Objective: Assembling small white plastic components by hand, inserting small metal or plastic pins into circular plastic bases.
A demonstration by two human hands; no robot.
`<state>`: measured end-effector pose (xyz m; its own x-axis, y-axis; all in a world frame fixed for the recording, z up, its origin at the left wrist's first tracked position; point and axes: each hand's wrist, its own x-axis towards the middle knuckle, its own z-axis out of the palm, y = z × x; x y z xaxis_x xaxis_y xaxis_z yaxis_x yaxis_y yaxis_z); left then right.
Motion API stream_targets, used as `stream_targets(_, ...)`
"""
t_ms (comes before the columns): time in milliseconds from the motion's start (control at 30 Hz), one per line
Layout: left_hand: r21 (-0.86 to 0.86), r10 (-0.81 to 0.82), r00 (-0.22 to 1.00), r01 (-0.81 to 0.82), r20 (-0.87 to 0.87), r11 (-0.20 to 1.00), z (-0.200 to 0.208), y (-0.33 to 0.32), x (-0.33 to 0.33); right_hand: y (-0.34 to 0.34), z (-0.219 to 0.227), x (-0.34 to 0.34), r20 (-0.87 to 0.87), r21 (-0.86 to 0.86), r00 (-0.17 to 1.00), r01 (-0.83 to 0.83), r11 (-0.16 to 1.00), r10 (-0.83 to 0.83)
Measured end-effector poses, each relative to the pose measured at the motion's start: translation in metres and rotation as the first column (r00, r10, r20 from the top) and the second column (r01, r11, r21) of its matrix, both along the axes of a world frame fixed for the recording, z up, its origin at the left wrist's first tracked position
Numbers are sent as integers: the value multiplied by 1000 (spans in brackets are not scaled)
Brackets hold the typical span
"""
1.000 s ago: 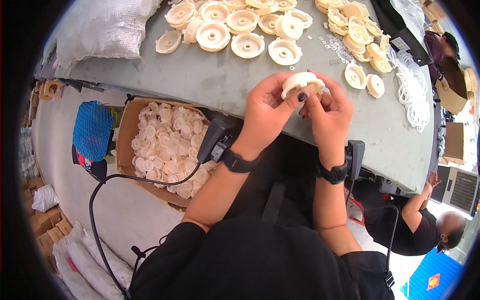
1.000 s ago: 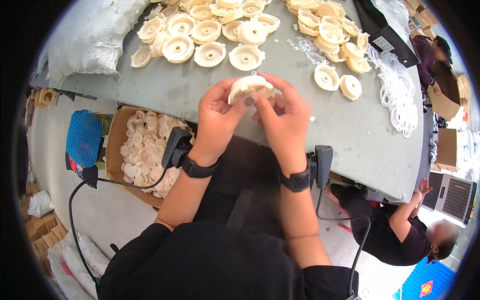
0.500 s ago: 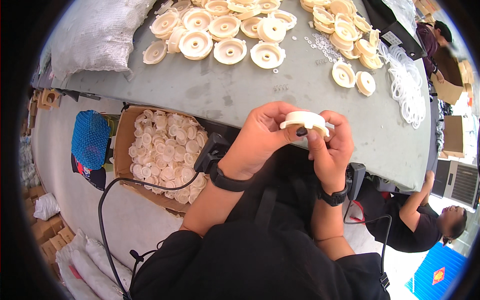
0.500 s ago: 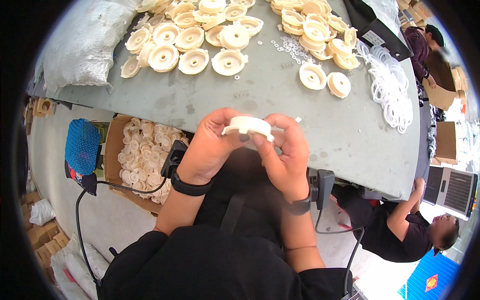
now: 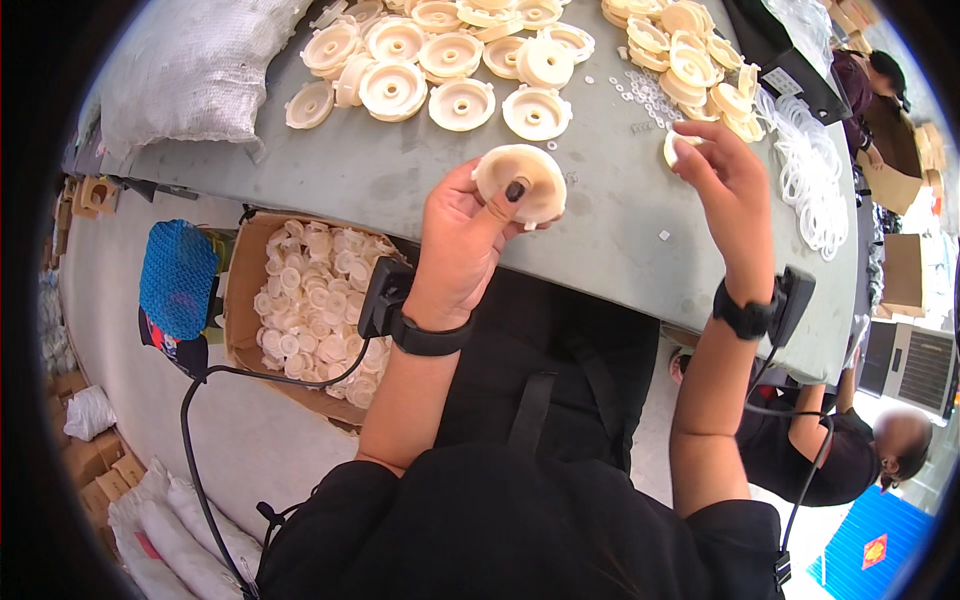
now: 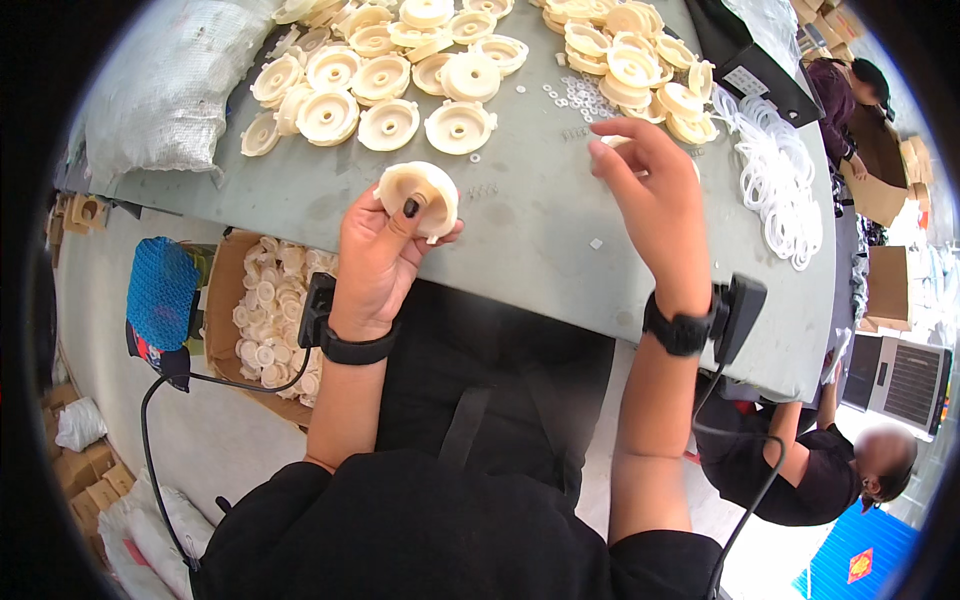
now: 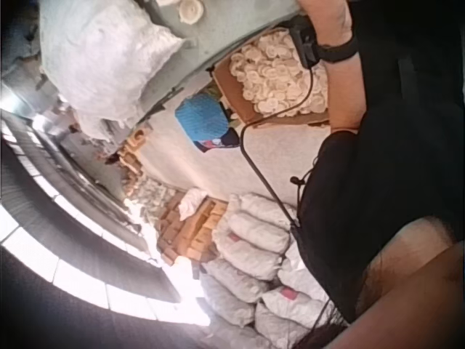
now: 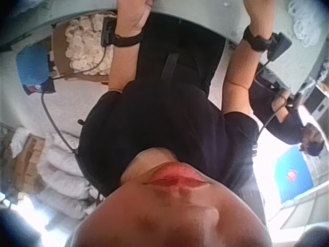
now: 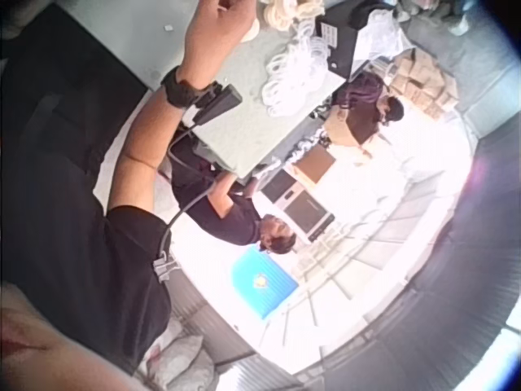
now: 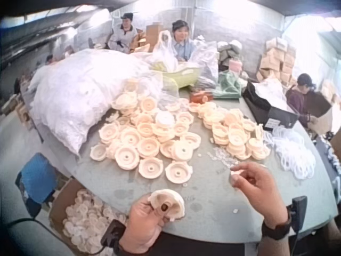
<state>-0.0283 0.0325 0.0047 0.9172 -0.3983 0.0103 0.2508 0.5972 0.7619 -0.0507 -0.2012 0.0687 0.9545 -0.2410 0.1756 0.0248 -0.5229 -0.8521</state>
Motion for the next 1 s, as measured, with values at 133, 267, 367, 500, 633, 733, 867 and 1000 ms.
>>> stream_targets(133,-53,-106,994,105,-9,993,-5,5,2,10,-15,30,16,-282,963,-252,926,268)
stream_targets(267,-125,-147,989,146,-1,981,-9,9,3,38,-25,44,-127,-369,947,-321,872,294)
stream_targets(367,-213,-133,991,125,-22,969,-6,8,2,52,-32,45,-108,-393,963,-269,879,247)
stream_targets(500,-237,-154,988,152,10,960,-8,9,4,57,-42,48,-145,-277,970,-230,933,196)
stream_targets(633,-267,-169,986,164,3,950,-9,10,6,55,-42,49,-167,-206,965,-237,950,204)
stream_targets(733,-259,-158,987,155,12,953,-7,9,6,52,-44,49,-137,-131,970,-220,967,202)
stream_targets(867,-255,-147,989,140,-6,957,-9,10,5,49,-41,46,-141,-130,961,-255,958,237)
stream_targets(1000,-339,-193,981,183,3,923,-18,14,4,52,-32,41,-99,-40,968,-233,972,228)
